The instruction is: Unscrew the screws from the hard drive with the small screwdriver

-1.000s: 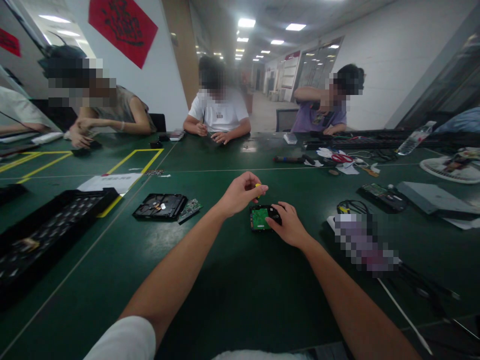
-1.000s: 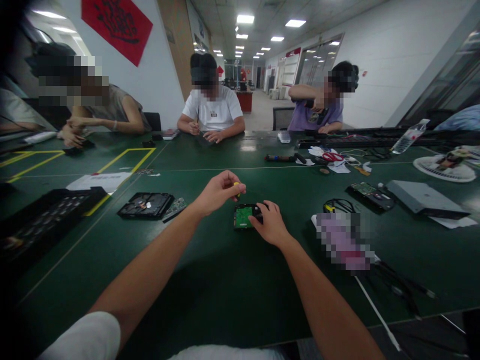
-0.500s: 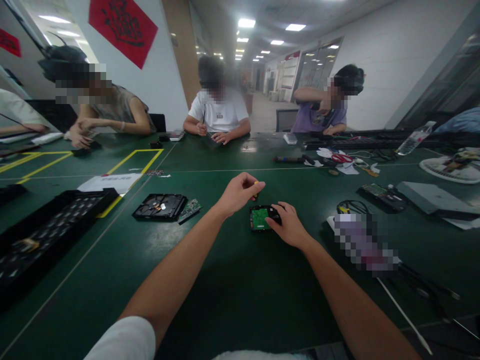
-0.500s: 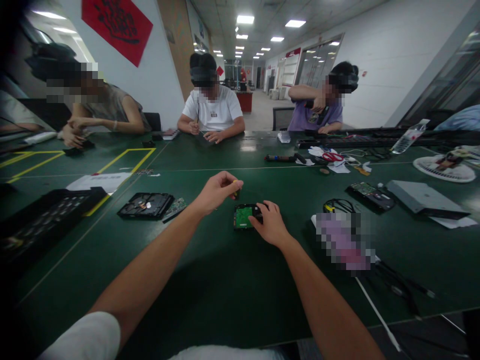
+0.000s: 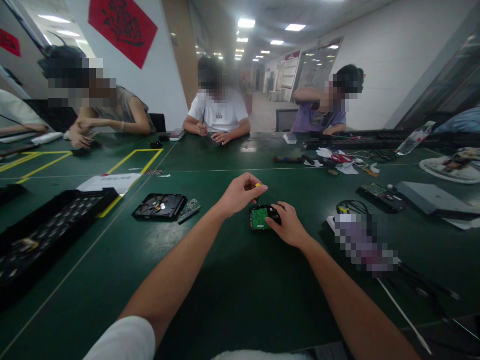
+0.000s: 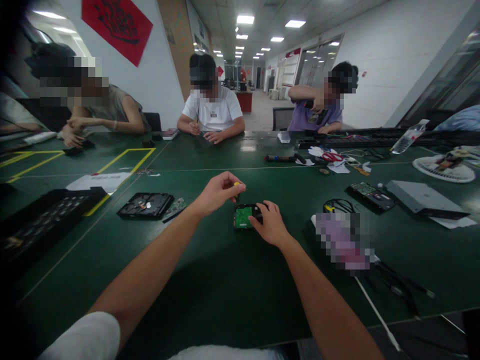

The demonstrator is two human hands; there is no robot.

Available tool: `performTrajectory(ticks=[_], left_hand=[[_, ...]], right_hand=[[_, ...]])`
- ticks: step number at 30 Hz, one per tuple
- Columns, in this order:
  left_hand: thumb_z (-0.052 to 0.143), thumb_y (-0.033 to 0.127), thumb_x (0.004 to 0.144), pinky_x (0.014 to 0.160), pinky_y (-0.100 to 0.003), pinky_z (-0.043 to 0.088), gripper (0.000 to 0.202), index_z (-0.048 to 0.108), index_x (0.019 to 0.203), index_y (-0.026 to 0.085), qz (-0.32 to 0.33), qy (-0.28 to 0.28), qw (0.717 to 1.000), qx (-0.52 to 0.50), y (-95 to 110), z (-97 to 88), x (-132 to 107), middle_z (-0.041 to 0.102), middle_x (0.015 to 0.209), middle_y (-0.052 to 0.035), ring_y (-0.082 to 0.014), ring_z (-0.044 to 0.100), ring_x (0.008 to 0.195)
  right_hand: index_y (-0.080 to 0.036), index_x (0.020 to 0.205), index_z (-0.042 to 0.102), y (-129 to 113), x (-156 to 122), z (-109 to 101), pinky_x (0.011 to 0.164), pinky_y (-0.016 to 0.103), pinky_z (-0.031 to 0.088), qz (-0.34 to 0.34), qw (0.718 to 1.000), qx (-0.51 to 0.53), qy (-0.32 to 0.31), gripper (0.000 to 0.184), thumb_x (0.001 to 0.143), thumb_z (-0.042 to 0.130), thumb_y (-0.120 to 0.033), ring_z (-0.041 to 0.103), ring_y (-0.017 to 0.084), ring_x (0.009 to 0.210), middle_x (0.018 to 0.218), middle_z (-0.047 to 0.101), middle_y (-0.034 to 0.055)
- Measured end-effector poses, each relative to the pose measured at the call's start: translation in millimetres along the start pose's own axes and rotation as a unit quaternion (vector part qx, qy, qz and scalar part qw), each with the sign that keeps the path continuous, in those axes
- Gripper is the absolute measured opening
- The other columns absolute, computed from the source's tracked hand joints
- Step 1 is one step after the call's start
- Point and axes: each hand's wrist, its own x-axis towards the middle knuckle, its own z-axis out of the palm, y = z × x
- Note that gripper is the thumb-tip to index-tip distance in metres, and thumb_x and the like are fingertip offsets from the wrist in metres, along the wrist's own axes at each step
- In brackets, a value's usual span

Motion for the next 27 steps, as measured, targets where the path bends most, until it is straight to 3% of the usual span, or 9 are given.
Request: performTrajectory(ticks=[2,6,10,13,20,27], left_hand=[[0.079,0.040,0.085,0.058,-0.024,0.054,0.034,0.058,0.096,0.016,-0.007,0.017,1.000,-0.013,-1.8,0.8,0.1,0.068,0.089,-0.0050,-0.0135,0.062,0.075],[0.079,0.038,0.084,0.059,-0.023,0.053,0.034,0.059,0.102,0.017,-0.001,-0.003,1.000,-0.022,-1.9,0.6,0.6,0.067,0.091,-0.0041,-0.0142,0.063,0.078],[0.064,0.041,0.094,0.063,-0.024,0.054,0.029,0.067,0.112,0.017,-0.010,-0.018,0.999,-0.027,-1.3,-1.8,2.5,0.066,0.094,-0.0053,-0.0148,0.062,0.083],[0.059,0.041,0.097,0.065,-0.025,0.054,0.028,0.069,0.107,0.017,-0.019,-0.022,0.999,-0.045,-2.5,-3.2,3.8,0.067,0.095,-0.0060,-0.0153,0.063,0.084],[0.077,0.039,0.086,0.061,-0.024,0.053,0.030,0.061,0.095,0.016,-0.016,0.022,1.000,-0.012,-2.2,-1.0,0.7,0.067,0.091,-0.0055,-0.0130,0.061,0.076],[0.069,0.040,0.092,0.065,-0.024,0.054,0.029,0.065,0.110,0.017,0.008,-0.028,0.999,-0.019,0.3,0.9,1.2,0.067,0.092,-0.0054,-0.0158,0.065,0.085]], right_hand=[[-0.019,0.147,0.055,0.1,-0.2,-0.3,0.118,0.054,0.037,0.004,1.000,0.002,-0.003,0.063,0.097,0.057,-0.058,0.037,0.036,0.146,0.151,0.047,0.0183],[-0.020,0.147,0.054,2.0,-0.2,0.9,0.118,0.053,0.036,-0.004,1.000,-0.001,0.005,0.064,0.097,0.057,-0.060,0.037,0.035,0.146,0.151,0.047,0.0178],[-0.019,0.147,0.054,3.3,-0.4,2.1,0.118,0.054,0.036,-0.011,1.000,-0.006,0.006,0.064,0.097,0.055,-0.060,0.038,0.035,0.145,0.151,0.048,0.0183],[-0.020,0.147,0.055,3.0,-0.5,2.0,0.118,0.056,0.036,-0.010,1.000,-0.005,0.007,0.064,0.097,0.056,-0.060,0.038,0.036,0.145,0.151,0.048,0.0182],[-0.022,0.148,0.053,1.8,-0.9,0.1,0.118,0.056,0.036,0.000,1.000,0.009,-0.004,0.064,0.097,0.056,-0.060,0.036,0.036,0.146,0.153,0.046,0.0174],[-0.020,0.147,0.054,3.6,0.0,2.9,0.119,0.054,0.034,-0.005,1.000,-0.004,0.006,0.063,0.097,0.056,-0.058,0.037,0.035,0.146,0.151,0.048,0.0183]])
